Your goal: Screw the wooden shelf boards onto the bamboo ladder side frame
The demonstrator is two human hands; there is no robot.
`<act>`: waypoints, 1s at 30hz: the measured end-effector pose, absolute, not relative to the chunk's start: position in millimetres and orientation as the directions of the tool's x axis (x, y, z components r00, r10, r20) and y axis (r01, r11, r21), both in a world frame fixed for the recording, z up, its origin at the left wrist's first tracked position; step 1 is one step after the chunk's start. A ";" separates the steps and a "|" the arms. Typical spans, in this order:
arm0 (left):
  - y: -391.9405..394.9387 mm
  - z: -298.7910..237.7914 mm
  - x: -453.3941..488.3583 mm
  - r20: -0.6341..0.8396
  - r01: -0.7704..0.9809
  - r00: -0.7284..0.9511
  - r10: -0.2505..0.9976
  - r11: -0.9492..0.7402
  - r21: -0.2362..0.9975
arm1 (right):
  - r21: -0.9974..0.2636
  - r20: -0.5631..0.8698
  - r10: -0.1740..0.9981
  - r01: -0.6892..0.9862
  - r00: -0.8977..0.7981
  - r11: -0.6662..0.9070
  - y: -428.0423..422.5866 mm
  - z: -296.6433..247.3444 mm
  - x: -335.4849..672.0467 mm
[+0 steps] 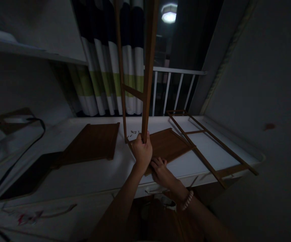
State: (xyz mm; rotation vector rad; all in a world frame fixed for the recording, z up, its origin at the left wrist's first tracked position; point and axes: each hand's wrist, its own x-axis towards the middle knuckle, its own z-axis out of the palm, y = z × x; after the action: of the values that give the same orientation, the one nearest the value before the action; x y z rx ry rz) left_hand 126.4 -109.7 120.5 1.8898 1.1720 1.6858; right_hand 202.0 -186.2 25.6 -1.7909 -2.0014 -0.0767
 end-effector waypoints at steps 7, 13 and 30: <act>-109.2 119.8 123.6 0.654 0.354 -0.074 0.753 -0.593 0.723 | -0.501 0.335 0.939 0.829 -0.080 0.250 -187.6 23.2 208.7; -109.7 115.4 124.3 0.631 0.311 -0.071 0.772 -0.584 0.750 | -0.794 0.562 0.818 0.355 0.119 0.493 -178.3 96.2 193.9; -78.5 138.3 62.0 0.851 0.297 -0.068 0.522 -0.803 0.516 | -0.774 0.590 0.613 0.154 0.525 0.614 -157.4 204.8 182.7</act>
State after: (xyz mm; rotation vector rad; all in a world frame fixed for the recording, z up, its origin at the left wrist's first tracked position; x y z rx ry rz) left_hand 62.0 -78.5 138.3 2.0212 0.9005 1.9847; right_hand 182.7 -157.4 204.8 -0.8968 -1.0065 0.3238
